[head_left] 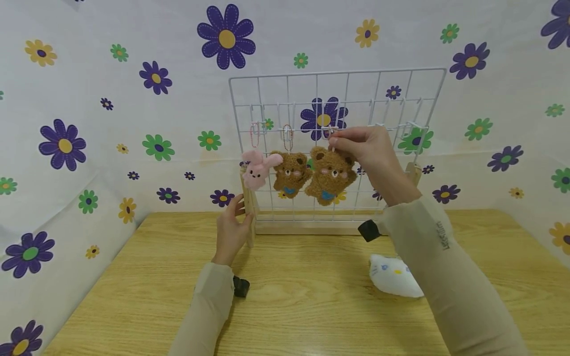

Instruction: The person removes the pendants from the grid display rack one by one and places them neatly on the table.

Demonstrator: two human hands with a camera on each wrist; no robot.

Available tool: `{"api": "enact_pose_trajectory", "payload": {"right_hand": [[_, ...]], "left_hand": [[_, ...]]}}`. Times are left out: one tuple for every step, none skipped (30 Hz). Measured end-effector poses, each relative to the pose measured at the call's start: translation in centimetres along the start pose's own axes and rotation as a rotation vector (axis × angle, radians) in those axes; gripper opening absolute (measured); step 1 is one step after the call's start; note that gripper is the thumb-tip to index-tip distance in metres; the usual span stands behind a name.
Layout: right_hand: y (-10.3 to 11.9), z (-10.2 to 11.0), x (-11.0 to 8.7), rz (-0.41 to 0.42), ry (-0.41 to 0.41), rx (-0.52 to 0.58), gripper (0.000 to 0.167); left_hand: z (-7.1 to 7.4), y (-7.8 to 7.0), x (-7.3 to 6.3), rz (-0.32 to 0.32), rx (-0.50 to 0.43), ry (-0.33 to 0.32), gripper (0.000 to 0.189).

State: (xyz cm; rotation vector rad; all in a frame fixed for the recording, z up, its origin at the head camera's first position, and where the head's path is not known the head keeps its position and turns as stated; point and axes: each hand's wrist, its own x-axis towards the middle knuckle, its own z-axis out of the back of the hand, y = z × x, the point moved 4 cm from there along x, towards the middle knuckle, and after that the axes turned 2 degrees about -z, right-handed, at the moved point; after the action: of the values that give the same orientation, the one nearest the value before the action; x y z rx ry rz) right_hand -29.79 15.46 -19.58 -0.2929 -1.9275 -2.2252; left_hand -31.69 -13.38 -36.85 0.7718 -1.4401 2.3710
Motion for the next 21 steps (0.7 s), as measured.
{"api": "enact_pose_trajectory", "payload": {"right_hand": [[0.0,0.1,-0.2,0.007,0.0,-0.001,0.024],[0.0,0.2,-0.3,0.013,0.004,0.003,0.022],[0.0,0.2,-0.5,0.017,0.01,0.01,0.019],[0.0,0.3,-0.7,0.018,0.012,0.016,0.016],[-0.1,0.3,-0.8,0.022,0.013,0.017,0.014],[-0.2,0.4,-0.9,0.022,0.017,0.025,0.011],[-0.3,0.4,-1.0,0.02,0.016,0.027,0.01],[-0.5,0.5,-1.0,0.014,0.018,0.035,0.01],[-0.6,0.5,-1.1,0.01,0.017,0.034,0.01],[-0.8,0.5,-1.2,0.007,0.017,0.028,0.01],[-0.9,0.6,-1.3,0.007,0.021,0.024,0.011],[-1.1,0.6,-1.3,0.007,0.024,0.016,0.013],[-1.2,0.6,-1.4,0.007,0.025,0.007,0.015],[-1.4,0.6,-1.5,0.004,0.033,0.001,0.017],[-1.5,0.7,-1.5,0.003,0.04,-0.006,0.018],[-1.6,0.7,-1.6,0.001,0.048,-0.013,0.02],[-1.7,0.7,-1.7,0.0,0.057,-0.018,0.022],[-1.8,0.7,-1.8,-0.002,0.064,-0.026,0.022],[-1.9,0.7,-1.9,-0.006,0.073,-0.031,0.024],[-2.0,0.7,-2.0,-0.01,0.083,-0.039,0.025],[-2.1,0.7,-2.0,-0.014,0.088,-0.048,0.026]], "left_hand": [[0.0,0.0,0.0,0.002,0.0,0.0,0.05],[-0.1,0.0,0.0,0.001,0.0,0.001,0.049],[-0.1,0.1,0.1,0.001,0.002,0.0,0.05],[-0.1,0.1,0.1,0.0,0.003,-0.001,0.05],[-0.1,0.0,0.1,-0.002,0.005,-0.004,0.05],[-0.1,0.0,0.1,-0.003,0.006,-0.005,0.05],[-0.1,0.0,0.1,-0.006,0.008,-0.007,0.05],[-0.1,0.0,0.2,-0.008,0.011,-0.009,0.05],[-0.1,0.0,0.1,-0.007,0.011,-0.01,0.05],[-0.1,-0.1,0.1,-0.006,0.01,-0.009,0.05],[-0.1,-0.1,0.1,-0.005,0.01,-0.008,0.05],[-0.1,-0.1,0.1,-0.003,0.007,-0.005,0.049],[0.0,-0.1,0.1,0.0,0.006,-0.004,0.049],[0.0,-0.1,0.1,0.002,0.006,-0.002,0.048],[0.0,0.0,0.0,0.003,0.006,-0.001,0.048],[0.0,-0.1,0.0,0.003,0.006,0.0,0.048],[0.0,0.0,0.0,0.001,0.009,0.0,0.048],[0.0,0.0,0.0,0.001,0.01,0.001,0.048],[0.0,0.0,0.0,0.0,0.013,0.0,0.048],[0.0,0.0,0.0,0.0,0.014,0.0,0.048],[0.0,0.0,0.0,0.001,0.014,0.0,0.048]]}}
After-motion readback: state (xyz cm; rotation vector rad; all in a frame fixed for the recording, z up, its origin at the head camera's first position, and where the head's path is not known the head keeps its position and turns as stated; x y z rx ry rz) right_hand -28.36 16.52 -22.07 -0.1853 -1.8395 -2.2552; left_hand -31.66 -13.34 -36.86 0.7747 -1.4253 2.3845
